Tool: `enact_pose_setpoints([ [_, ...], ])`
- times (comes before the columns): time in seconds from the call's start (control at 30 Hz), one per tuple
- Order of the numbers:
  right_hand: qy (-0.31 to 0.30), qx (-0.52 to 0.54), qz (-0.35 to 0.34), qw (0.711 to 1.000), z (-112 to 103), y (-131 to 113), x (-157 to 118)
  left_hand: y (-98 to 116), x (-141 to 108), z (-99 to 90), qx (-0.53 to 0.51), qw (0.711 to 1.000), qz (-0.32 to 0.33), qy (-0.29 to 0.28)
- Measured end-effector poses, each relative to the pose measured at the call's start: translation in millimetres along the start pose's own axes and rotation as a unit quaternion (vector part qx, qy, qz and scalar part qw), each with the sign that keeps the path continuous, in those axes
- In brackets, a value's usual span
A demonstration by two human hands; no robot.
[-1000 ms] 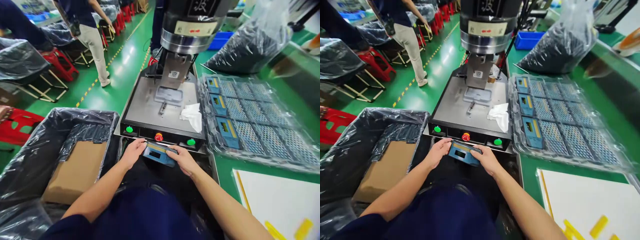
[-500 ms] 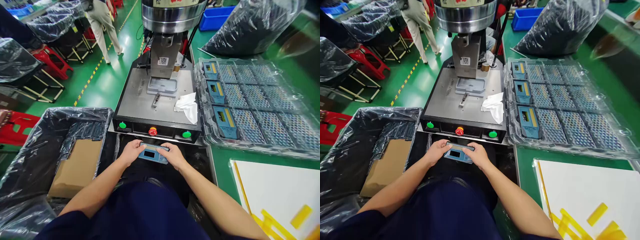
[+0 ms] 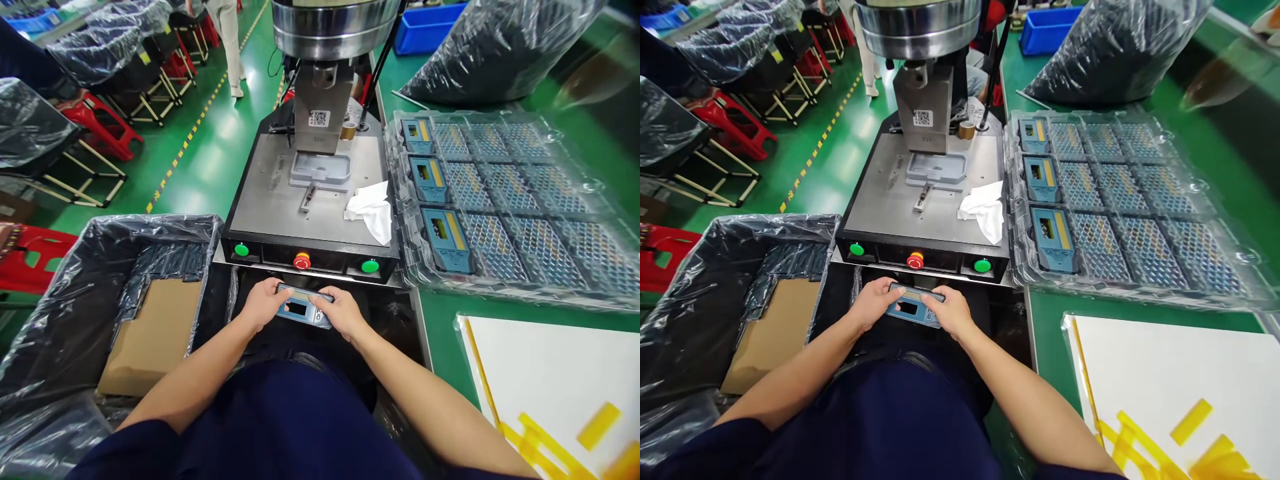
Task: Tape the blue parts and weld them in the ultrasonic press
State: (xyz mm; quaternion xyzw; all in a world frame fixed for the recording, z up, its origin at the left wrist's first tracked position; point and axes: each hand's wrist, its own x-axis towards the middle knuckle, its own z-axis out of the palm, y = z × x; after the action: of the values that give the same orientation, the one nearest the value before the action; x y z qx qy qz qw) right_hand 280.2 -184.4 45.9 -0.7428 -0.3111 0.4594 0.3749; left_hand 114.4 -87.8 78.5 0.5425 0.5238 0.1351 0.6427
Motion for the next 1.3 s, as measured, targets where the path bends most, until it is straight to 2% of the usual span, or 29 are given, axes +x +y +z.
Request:
enact_pose_setpoints([
  [0.07, 0.012, -0.003, -0.014, 1.000, 4.0, -0.8, -3.2, -1.0, -1.9, 3.0, 0.080, 0.996, 0.030, 0.033],
  [0.17, 0.023, 0.006, -0.049, 0.999, 9.9, -1.1, -9.9, 0.0, -7.3, 8.6, 0.238, 0.963, 0.074, 0.104],
  [0.27, 0.027, 0.020, -0.060, 0.998, 12.6, -0.2, -15.0, 3.0, -11.0, 10.0, 0.308, 0.940, 0.089, 0.115],
  [0.53, 0.032, 0.092, -0.036, 0.995, 13.5, 1.9, -11.5, 7.0, -6.8, -3.1, 0.263, 0.958, 0.089, 0.071],
  [0.73, 0.030, 0.092, -0.031, 0.995, 13.4, 1.3, -12.2, 0.4, -5.8, -2.7, 0.264, 0.958, 0.089, 0.068],
  [0.93, 0.022, 0.040, -0.051, 0.998, 13.5, -1.3, -18.1, 7.2, -13.8, 4.9, 0.320, 0.937, 0.085, 0.116],
  [1.1, 0.020, 0.010, -0.071, 0.997, 11.7, -1.6, -18.9, 7.7, -17.7, 10.5, 0.328, 0.933, 0.075, 0.125],
  [1.2, 0.027, 0.018, -0.056, 0.998, 8.9, -2.5, -16.3, 1.1, -12.4, 7.0, 0.300, 0.944, 0.080, 0.107],
  [1.3, 0.037, 0.032, -0.035, 0.998, 6.6, -5.1, -14.2, -5.0, -5.6, 1.5, 0.218, 0.970, 0.077, 0.078],
])
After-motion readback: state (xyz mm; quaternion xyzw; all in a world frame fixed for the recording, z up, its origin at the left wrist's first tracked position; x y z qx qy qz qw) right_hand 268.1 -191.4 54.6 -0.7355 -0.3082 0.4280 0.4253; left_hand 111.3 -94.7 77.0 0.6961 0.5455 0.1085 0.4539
